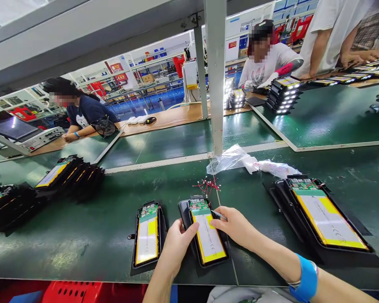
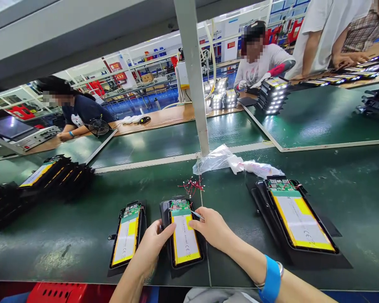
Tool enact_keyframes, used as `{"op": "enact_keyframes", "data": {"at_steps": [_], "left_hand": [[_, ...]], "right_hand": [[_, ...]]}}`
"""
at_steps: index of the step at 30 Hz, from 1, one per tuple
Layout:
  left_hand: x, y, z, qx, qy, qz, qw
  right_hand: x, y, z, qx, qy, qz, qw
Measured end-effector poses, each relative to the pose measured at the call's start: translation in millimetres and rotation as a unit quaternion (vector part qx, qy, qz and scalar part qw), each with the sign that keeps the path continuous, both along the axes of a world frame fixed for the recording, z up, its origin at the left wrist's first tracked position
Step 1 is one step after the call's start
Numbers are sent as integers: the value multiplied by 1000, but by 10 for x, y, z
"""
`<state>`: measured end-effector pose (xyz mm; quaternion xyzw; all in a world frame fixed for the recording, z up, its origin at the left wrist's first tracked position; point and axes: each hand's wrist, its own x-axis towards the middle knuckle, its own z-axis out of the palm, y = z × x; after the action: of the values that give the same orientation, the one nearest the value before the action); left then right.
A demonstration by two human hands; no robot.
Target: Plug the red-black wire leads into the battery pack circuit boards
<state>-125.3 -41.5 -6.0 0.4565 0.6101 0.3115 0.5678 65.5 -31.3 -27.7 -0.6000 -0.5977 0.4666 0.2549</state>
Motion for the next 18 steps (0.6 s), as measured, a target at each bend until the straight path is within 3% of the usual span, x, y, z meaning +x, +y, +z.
{"op": "enact_keyframes", "data": {"at_steps": [5, 10, 14, 18], "left_hand": [[183, -32, 142, 23, 0, -4, 1000], [521, -99, 434, -34, -125, 50, 990], [1163, -103, 647, -62, -254, -22, 965], [1958, -62, 658, -62, -304, -136, 941]], "right_hand": [[121, -99, 36, 36, 77, -39, 996], [403, -328, 431, 72, 143, -96, 983], [925, -508, 758, 43, 292, -131, 947], [1616, -687, 791, -9, 325, -252, 911]]}}
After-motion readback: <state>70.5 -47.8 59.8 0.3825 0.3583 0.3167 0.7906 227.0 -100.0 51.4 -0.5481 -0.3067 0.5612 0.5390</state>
